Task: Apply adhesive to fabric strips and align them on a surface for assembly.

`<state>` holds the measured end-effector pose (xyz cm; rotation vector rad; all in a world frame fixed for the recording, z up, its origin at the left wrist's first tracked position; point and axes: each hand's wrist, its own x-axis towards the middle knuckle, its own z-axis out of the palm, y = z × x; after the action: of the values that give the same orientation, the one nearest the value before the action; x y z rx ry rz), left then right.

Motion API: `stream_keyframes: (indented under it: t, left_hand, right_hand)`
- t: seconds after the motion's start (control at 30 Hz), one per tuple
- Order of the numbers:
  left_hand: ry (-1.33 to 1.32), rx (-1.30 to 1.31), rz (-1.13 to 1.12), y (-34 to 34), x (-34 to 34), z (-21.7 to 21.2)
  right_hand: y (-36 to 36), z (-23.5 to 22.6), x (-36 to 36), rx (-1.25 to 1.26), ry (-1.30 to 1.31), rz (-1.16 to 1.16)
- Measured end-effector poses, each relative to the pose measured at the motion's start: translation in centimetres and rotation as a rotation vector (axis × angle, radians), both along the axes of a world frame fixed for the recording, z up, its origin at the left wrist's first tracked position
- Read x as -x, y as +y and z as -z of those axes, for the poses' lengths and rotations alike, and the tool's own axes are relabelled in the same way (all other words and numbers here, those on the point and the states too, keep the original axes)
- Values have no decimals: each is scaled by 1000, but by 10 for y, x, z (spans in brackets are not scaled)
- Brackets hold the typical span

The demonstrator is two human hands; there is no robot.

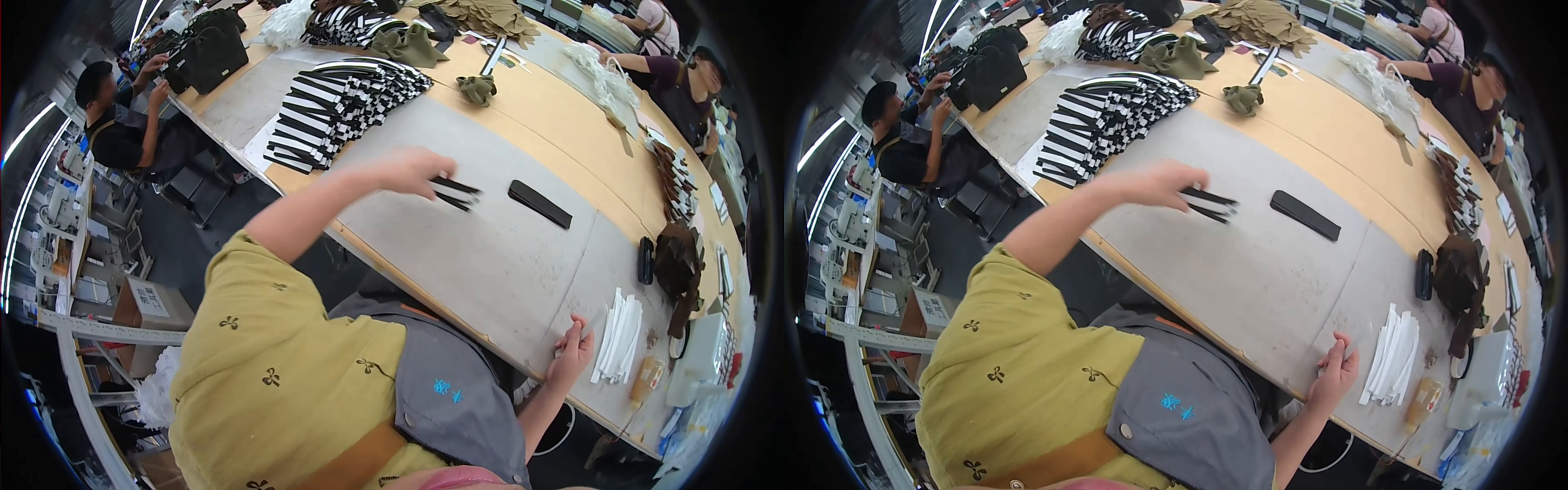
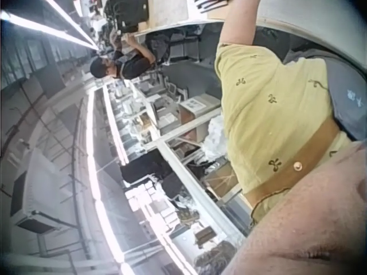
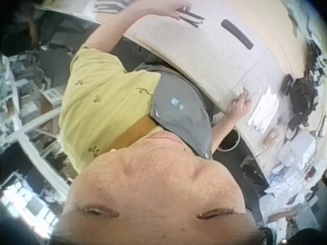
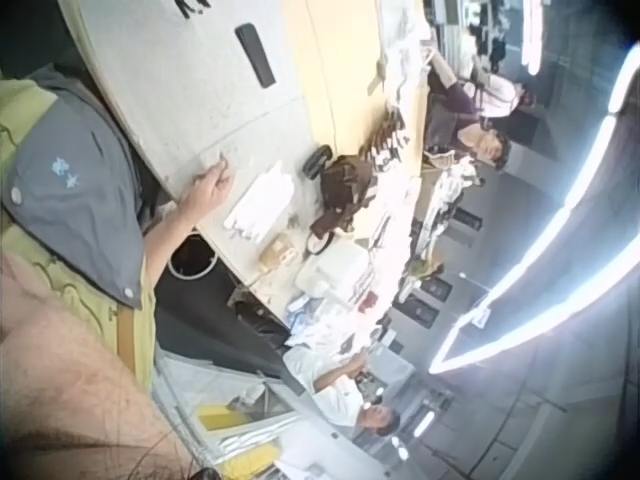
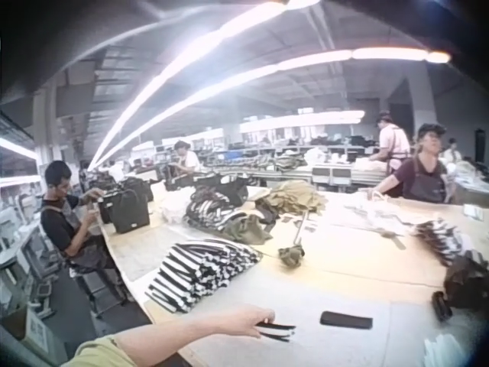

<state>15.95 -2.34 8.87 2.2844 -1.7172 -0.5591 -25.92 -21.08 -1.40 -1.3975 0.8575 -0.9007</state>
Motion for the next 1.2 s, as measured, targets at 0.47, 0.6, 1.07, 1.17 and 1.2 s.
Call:
stream_keyframes:
  t: [0.47,0.6,1.07,1.17,1.2]
  left_hand:
    - [-237,46,-480,180,-189,-52]
    - [-225,116,-521,169,-198,-49]
    - [-228,568,-178,57,-76,-42]
    - [-52,476,75,-18,-20,-20]
    - [18,438,151,-42,-5,-9]
  right_hand:
    - [-5,6,-1,-1,10,9]
    - [0,2,2,19,31,31]
    - [6,-12,-7,0,107,52]
    - [7,-11,-6,0,98,64]
    - [7,-11,-4,-11,102,61]
